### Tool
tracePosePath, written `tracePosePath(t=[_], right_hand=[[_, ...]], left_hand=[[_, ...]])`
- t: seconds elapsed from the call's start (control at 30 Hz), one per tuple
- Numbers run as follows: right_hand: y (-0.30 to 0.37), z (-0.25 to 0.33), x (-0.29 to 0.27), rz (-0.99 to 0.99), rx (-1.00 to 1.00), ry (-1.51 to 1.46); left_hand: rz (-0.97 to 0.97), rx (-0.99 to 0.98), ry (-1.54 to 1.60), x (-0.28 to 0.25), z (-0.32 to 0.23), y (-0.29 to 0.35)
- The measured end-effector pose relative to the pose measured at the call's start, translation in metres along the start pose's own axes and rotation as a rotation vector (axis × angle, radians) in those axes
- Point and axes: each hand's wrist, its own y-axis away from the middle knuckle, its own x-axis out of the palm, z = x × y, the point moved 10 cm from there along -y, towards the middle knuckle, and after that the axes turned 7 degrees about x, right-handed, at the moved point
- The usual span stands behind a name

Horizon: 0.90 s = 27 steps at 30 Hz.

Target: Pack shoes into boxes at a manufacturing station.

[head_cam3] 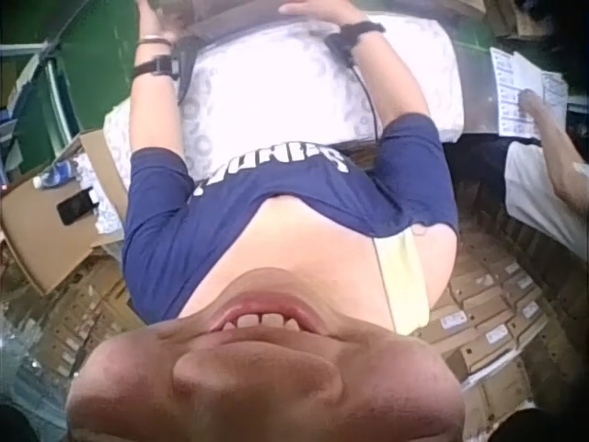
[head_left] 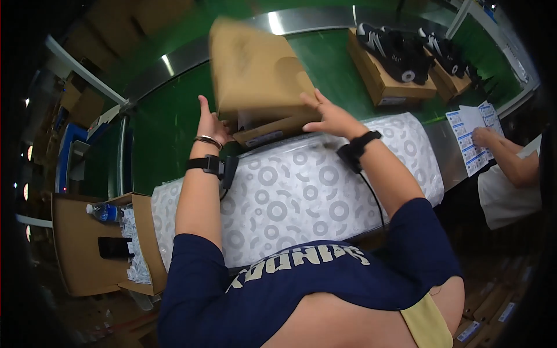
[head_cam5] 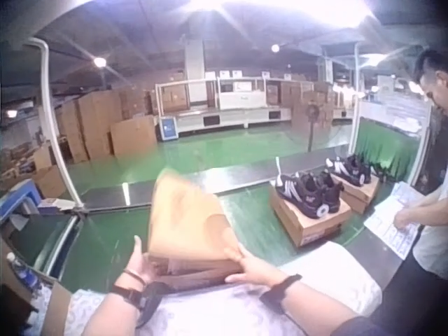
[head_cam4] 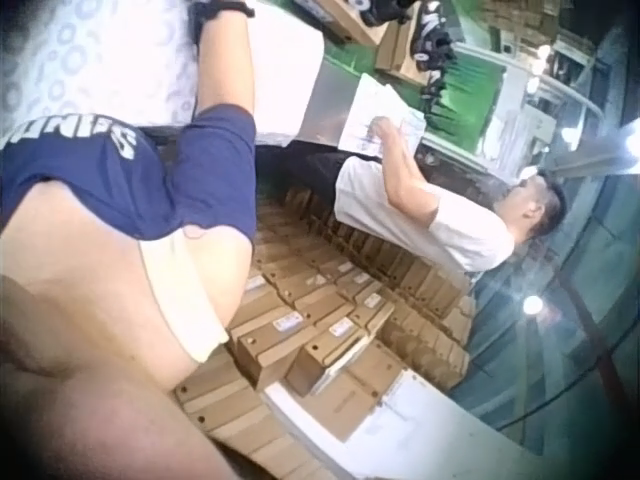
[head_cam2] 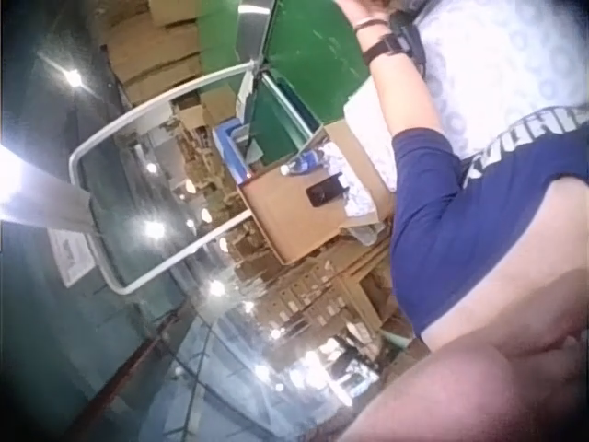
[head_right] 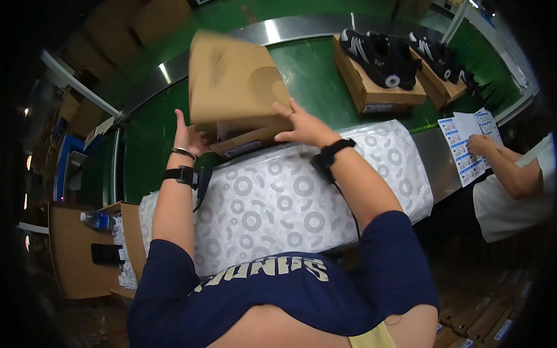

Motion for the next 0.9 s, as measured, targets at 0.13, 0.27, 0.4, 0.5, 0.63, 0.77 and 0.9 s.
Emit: tracePosePath(t=[0.13,0.27,0.4,0.5,0.63,0.77,0.9], right_hand=[[-0.009,0.01,0.018,0.097,0.192,0.234],[0.057,-0.105,-0.114,-1.011,0.634,-0.192],[0.098,-0.277,-0.109,-1.064,0.909,-1.392],[0.053,-0.251,-0.088,-0.836,0.755,-1.55],[0.03,-0.22,-0.062,-1.007,1.055,-1.456],[0.023,-0.218,-0.087,-1.182,0.876,-1.265],[0.028,-0.176,-0.055,-1.131,0.934,-1.299]], left_hand=[[-0.315,0.003,-0.381,-0.07,0.031,-0.03],[-0.662,0.302,-0.964,-0.085,-0.029,-0.01],[0.016,0.932,-1.313,0.101,-0.032,-0.005],[0.227,0.762,-1.796,0.214,0.024,0.013],[-0.051,0.716,-1.984,0.194,0.038,-0.01],[-0.177,0.738,-2.045,0.137,0.004,-0.002],[-0.29,0.685,-2.134,0.023,-0.04,-0.007]])
